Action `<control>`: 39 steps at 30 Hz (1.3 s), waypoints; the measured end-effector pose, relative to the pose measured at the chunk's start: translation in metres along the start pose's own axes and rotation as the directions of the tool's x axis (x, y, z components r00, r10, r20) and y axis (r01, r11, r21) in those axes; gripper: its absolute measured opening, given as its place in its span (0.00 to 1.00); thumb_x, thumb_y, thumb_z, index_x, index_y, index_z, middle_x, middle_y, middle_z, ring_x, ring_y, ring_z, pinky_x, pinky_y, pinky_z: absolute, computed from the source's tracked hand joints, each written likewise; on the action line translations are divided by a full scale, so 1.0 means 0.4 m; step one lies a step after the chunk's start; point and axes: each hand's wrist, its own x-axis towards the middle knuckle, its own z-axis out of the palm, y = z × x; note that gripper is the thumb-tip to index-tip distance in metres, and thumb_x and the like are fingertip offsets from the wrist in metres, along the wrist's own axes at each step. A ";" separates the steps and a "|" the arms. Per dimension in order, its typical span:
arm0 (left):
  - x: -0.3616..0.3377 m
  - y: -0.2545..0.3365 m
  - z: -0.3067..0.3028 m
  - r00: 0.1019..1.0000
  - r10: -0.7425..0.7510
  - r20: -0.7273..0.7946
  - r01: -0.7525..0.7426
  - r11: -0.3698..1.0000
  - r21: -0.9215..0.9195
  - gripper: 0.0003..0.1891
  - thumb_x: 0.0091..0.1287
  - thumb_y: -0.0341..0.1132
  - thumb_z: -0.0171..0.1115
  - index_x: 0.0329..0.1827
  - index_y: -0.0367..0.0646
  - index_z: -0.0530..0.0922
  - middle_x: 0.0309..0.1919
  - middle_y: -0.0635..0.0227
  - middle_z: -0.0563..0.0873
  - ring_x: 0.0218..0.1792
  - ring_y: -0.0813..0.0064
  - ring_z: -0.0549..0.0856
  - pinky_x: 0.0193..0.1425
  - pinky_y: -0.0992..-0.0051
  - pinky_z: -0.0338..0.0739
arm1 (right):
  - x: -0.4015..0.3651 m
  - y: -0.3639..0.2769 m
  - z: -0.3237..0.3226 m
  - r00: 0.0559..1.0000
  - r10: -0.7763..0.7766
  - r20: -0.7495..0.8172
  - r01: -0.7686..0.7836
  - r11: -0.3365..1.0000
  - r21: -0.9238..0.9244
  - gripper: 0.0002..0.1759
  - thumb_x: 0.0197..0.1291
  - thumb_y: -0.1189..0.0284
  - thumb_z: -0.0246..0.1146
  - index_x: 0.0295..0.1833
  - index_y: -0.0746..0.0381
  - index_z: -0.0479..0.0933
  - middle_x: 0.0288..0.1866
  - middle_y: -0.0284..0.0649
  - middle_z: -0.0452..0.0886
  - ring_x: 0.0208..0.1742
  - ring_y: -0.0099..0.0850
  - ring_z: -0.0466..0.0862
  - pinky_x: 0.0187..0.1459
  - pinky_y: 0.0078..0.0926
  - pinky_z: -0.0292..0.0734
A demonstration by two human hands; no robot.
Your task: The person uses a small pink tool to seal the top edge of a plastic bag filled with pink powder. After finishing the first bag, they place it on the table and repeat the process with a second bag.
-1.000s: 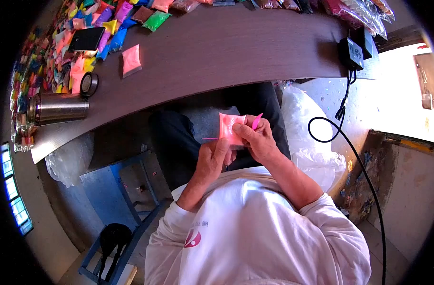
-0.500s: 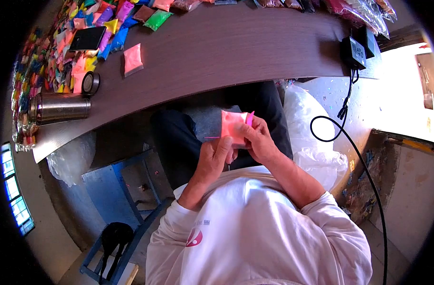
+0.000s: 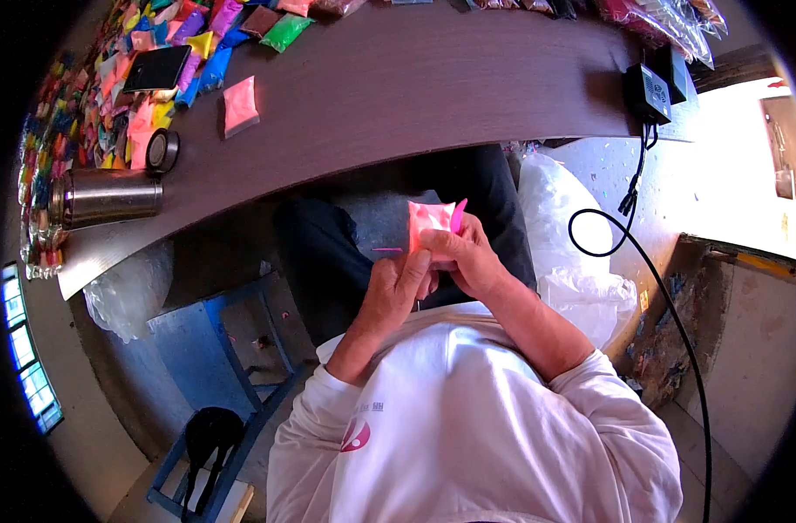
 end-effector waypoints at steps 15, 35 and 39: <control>0.001 -0.013 -0.001 0.999 -0.020 0.026 0.021 0.999 -0.040 0.25 0.75 0.51 0.50 0.23 0.42 0.71 0.15 0.73 0.71 0.20 0.80 0.72 0.25 0.78 0.67 | 0.001 -0.016 0.003 0.999 -0.045 -0.007 0.045 0.999 0.031 0.13 0.68 0.67 0.57 0.37 0.68 0.75 0.23 0.45 0.81 0.17 0.34 0.83 0.16 0.25 0.80; -0.009 -0.031 -0.006 0.994 -0.025 0.103 0.020 0.999 0.050 0.25 0.75 0.55 0.47 0.25 0.46 0.74 0.16 0.72 0.74 0.22 0.81 0.77 0.26 0.81 0.69 | 0.013 0.002 -0.036 0.998 0.012 -0.064 -0.017 0.996 -0.089 0.14 0.61 0.64 0.65 0.43 0.64 0.78 0.33 0.35 0.81 0.31 0.21 0.80 0.30 0.19 0.76; -0.009 -0.029 -0.013 0.998 -0.036 0.059 0.035 0.999 0.015 0.25 0.75 0.53 0.48 0.24 0.44 0.73 0.16 0.73 0.74 0.21 0.82 0.75 0.25 0.80 0.68 | -0.005 -0.020 -0.022 0.997 0.080 -0.024 -0.077 0.993 0.085 0.17 0.62 0.63 0.64 0.50 0.64 0.77 0.35 0.33 0.81 0.29 0.18 0.78 0.26 0.15 0.71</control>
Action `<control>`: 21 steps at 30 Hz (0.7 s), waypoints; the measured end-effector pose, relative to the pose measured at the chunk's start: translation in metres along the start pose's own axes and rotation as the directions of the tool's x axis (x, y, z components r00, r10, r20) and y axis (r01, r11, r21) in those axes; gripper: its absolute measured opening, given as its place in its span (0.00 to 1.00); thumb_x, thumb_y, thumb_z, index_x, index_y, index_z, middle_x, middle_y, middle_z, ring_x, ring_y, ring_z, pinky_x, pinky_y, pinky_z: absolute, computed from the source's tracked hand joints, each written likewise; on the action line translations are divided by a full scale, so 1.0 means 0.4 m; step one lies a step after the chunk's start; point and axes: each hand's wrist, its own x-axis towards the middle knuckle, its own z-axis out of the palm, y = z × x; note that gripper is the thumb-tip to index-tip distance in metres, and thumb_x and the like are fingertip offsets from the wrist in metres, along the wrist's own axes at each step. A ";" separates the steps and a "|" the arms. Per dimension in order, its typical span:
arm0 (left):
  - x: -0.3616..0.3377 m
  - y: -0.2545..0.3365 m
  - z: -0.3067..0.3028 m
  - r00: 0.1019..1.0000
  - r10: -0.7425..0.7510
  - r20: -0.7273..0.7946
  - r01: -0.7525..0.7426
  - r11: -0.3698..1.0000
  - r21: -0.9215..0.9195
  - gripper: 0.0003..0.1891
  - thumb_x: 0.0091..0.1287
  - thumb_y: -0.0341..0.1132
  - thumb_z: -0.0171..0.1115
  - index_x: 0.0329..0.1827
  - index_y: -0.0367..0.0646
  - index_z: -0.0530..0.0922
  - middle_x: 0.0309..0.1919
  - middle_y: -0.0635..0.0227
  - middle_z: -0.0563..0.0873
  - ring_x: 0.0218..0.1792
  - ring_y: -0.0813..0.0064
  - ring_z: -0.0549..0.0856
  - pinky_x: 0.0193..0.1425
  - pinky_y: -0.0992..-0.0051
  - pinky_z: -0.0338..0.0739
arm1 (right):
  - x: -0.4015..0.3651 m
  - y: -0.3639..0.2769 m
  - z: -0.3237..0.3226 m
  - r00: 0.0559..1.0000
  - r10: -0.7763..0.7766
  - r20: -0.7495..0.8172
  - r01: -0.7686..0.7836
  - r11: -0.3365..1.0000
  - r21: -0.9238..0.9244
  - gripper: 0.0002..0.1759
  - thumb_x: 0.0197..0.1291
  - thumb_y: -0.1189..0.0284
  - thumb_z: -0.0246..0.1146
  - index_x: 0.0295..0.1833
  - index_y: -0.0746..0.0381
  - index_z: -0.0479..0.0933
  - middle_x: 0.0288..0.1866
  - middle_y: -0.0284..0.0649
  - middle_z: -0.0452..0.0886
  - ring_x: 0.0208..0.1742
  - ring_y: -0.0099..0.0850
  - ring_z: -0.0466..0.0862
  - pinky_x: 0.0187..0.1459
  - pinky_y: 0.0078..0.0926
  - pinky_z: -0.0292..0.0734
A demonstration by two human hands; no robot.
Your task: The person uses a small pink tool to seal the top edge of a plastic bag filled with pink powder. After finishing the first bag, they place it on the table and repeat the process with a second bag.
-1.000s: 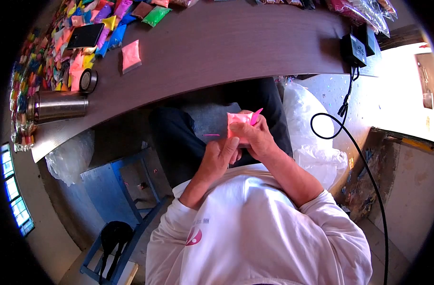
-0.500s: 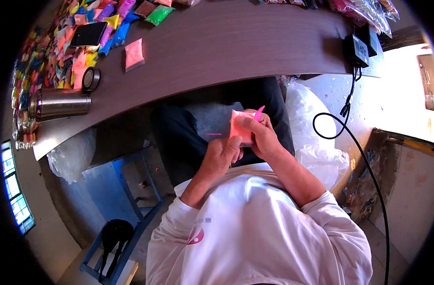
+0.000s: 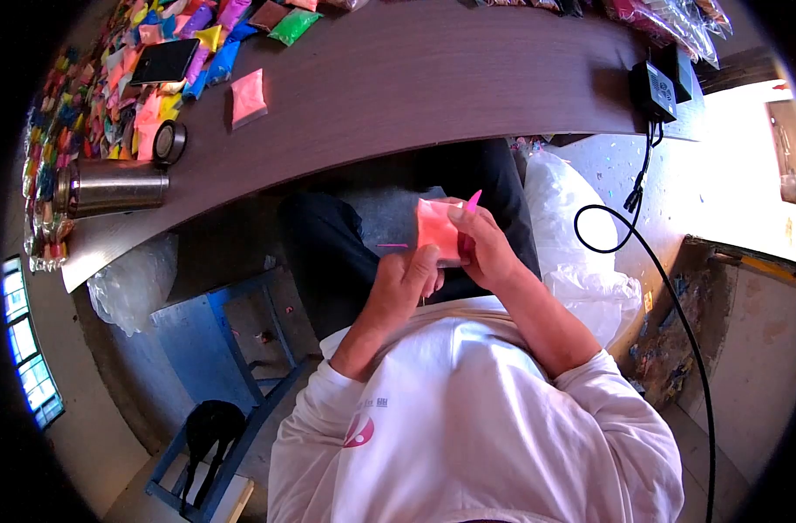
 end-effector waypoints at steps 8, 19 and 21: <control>-0.006 0.001 -0.010 0.999 0.046 -0.017 -0.047 0.998 -0.051 0.24 0.75 0.51 0.49 0.24 0.44 0.73 0.15 0.74 0.71 0.19 0.83 0.72 0.25 0.80 0.68 | -0.016 0.025 -0.007 0.993 -0.115 0.007 0.111 0.941 -0.319 0.13 0.64 0.60 0.65 0.39 0.60 0.79 0.25 0.27 0.77 0.21 0.14 0.67 0.21 0.11 0.54; -0.007 0.014 -0.024 0.997 0.039 -0.063 -0.047 0.991 -0.128 0.25 0.74 0.53 0.51 0.21 0.45 0.73 0.17 0.74 0.73 0.21 0.84 0.73 0.27 0.81 0.68 | -0.015 -0.008 0.047 0.982 -0.153 0.113 0.166 0.979 -0.118 0.13 0.70 0.68 0.58 0.42 0.71 0.74 0.29 0.44 0.82 0.26 0.32 0.85 0.26 0.27 0.84; -0.006 0.020 -0.022 0.996 0.063 -0.055 -0.068 0.993 -0.099 0.26 0.74 0.54 0.50 0.22 0.44 0.72 0.18 0.74 0.73 0.21 0.83 0.73 0.27 0.80 0.68 | -0.011 -0.012 0.044 0.976 -0.176 0.130 0.196 0.966 -0.168 0.14 0.70 0.68 0.58 0.42 0.70 0.74 0.29 0.44 0.82 0.26 0.31 0.85 0.26 0.26 0.83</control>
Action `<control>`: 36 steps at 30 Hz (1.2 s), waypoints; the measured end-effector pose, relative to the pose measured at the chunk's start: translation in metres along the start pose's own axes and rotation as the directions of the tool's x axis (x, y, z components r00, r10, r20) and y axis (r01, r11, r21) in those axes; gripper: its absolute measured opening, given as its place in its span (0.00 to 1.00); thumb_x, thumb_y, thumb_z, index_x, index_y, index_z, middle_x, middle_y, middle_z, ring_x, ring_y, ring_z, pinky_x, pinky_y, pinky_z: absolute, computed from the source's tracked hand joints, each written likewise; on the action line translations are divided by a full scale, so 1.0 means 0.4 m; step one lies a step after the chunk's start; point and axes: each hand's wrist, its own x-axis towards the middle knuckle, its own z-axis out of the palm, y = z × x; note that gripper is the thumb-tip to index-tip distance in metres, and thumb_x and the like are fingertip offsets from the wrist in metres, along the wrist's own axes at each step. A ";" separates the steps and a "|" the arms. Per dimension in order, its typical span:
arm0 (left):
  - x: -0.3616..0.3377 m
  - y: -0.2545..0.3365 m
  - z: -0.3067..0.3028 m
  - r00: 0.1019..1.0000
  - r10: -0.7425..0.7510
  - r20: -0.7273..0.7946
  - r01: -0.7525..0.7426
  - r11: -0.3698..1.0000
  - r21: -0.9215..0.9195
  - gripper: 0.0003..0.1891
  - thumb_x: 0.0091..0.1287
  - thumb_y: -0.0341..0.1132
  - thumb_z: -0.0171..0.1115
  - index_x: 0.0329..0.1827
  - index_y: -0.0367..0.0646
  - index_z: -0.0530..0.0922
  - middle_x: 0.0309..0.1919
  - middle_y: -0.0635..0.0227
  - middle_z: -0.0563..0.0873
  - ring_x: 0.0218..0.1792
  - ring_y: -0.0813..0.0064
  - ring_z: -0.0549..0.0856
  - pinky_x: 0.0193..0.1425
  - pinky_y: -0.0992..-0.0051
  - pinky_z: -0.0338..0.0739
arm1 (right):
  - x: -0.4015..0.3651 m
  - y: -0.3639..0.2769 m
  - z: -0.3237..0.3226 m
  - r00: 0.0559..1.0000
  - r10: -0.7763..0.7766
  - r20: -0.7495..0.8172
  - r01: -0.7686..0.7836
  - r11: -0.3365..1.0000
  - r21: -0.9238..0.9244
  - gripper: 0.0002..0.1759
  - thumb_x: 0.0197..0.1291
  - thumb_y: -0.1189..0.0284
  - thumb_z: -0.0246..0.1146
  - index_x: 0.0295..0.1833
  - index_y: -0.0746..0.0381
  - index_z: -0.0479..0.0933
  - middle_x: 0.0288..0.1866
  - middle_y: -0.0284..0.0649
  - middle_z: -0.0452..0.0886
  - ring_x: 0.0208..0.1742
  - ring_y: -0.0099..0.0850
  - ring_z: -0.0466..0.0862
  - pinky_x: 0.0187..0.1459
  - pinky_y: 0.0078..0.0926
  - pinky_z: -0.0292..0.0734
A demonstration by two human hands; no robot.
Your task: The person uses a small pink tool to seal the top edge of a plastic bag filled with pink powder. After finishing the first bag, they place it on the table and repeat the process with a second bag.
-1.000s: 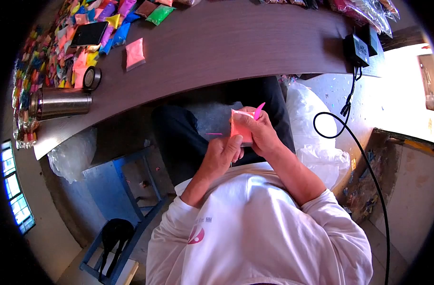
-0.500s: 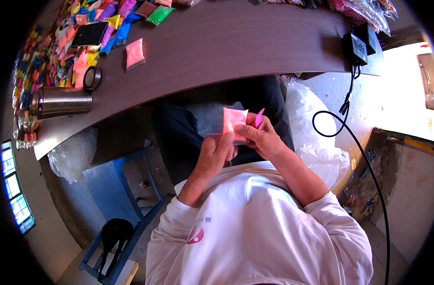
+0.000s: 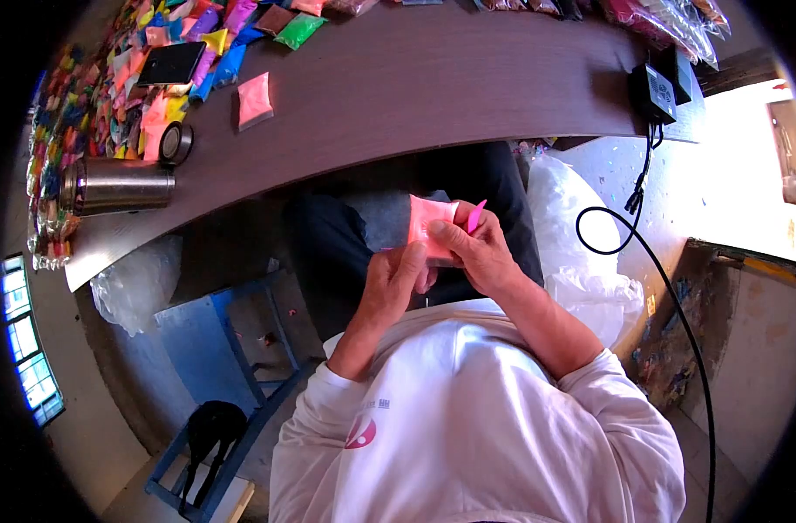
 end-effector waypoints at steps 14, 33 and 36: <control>0.060 0.053 -0.022 0.976 0.113 -0.186 -0.083 0.983 0.165 0.26 0.74 0.56 0.49 0.33 0.41 0.78 0.24 0.72 0.80 0.25 0.83 0.77 0.32 0.82 0.73 | 0.064 -0.068 0.015 0.966 -0.044 -0.254 -0.071 0.901 -0.427 0.27 0.72 0.47 0.46 0.44 0.62 0.72 0.29 0.31 0.70 0.30 0.20 0.67 0.32 0.21 0.65; 0.225 0.075 0.004 0.951 0.048 -0.307 -0.111 0.975 -0.192 0.24 0.74 0.51 0.53 0.23 0.43 0.72 0.16 0.74 0.73 0.18 0.84 0.73 0.22 0.82 0.65 | 0.206 -0.146 0.005 0.871 -0.486 0.067 0.159 0.151 -0.976 0.09 0.64 0.69 0.63 0.37 0.65 0.75 0.29 0.48 0.80 0.29 0.44 0.82 0.32 0.32 0.76; 0.229 0.073 0.010 0.944 0.080 -0.321 -0.142 0.974 -0.174 0.24 0.74 0.51 0.52 0.23 0.43 0.72 0.16 0.74 0.73 0.18 0.85 0.72 0.21 0.83 0.64 | 0.214 -0.141 0.021 0.898 -0.425 0.115 0.120 -0.016 -0.993 0.10 0.61 0.68 0.65 0.35 0.63 0.75 0.29 0.47 0.82 0.30 0.45 0.83 0.32 0.34 0.77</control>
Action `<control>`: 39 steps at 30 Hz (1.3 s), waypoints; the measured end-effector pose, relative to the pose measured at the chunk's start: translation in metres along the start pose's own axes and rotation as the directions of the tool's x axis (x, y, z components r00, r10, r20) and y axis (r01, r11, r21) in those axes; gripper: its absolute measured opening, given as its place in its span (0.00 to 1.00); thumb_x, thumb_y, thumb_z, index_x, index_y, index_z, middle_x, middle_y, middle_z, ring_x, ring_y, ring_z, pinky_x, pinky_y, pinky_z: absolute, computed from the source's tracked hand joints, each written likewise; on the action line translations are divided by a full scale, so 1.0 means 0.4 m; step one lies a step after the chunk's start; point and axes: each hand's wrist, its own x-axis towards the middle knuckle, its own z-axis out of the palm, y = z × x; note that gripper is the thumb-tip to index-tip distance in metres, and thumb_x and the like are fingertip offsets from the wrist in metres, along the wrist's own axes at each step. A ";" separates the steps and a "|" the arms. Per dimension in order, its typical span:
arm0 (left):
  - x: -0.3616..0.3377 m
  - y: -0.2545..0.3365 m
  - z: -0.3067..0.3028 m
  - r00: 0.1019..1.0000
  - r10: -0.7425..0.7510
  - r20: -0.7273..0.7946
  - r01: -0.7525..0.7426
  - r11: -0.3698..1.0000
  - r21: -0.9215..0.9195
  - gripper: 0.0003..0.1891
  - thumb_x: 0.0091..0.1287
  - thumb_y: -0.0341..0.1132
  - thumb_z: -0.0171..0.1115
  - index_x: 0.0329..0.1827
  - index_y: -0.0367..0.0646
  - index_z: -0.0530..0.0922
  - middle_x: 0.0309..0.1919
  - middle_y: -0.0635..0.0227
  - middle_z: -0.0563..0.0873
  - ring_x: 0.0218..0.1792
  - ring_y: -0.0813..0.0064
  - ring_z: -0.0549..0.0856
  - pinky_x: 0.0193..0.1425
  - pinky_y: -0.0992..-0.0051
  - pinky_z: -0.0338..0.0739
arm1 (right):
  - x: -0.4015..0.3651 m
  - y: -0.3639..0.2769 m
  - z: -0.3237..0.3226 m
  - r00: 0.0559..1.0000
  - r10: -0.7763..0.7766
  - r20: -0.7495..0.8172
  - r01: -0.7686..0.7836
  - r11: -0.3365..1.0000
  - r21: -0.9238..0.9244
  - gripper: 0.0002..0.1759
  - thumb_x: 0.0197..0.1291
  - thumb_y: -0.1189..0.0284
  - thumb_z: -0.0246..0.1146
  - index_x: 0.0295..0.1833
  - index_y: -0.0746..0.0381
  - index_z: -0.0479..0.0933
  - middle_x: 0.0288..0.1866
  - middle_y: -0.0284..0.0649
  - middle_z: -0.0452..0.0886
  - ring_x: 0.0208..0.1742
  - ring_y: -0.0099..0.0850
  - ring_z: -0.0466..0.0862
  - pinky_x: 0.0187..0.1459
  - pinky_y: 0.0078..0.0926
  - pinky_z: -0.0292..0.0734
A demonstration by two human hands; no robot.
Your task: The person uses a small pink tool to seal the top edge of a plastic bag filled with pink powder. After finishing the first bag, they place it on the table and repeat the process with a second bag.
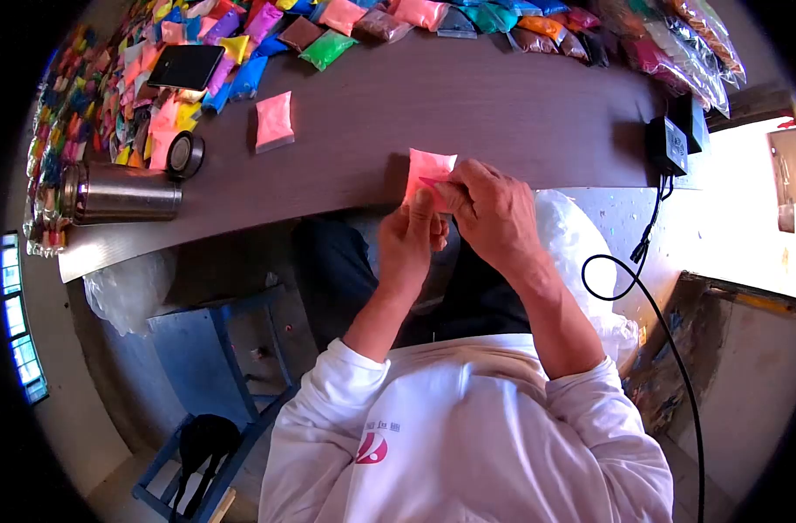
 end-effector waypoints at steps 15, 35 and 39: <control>0.007 -0.022 -0.030 0.997 0.040 0.063 -0.048 0.991 0.127 0.24 0.73 0.57 0.48 0.31 0.46 0.77 0.18 0.73 0.75 0.19 0.83 0.75 0.22 0.84 0.69 | 0.025 -0.005 -0.002 0.998 0.024 -0.066 -0.031 0.993 -0.111 0.10 0.56 0.68 0.67 0.29 0.63 0.76 0.23 0.45 0.81 0.26 0.45 0.83 0.28 0.34 0.76; 0.019 -0.016 -0.036 0.985 0.133 0.107 -0.160 0.935 0.316 0.28 0.74 0.60 0.43 0.29 0.46 0.77 0.16 0.70 0.77 0.17 0.84 0.75 0.21 0.84 0.68 | 0.088 -0.030 0.006 0.991 -0.116 0.073 0.131 0.960 -0.249 0.09 0.55 0.69 0.65 0.25 0.61 0.78 0.21 0.40 0.81 0.21 0.36 0.81 0.24 0.35 0.74; 0.012 -0.002 -0.028 0.987 0.128 0.099 -0.152 0.946 0.288 0.29 0.73 0.61 0.43 0.29 0.45 0.76 0.15 0.70 0.76 0.17 0.84 0.75 0.21 0.83 0.67 | 0.116 -0.033 0.005 0.995 -0.027 0.095 0.055 0.951 -0.303 0.11 0.56 0.68 0.64 0.24 0.60 0.78 0.21 0.39 0.81 0.21 0.35 0.81 0.24 0.34 0.74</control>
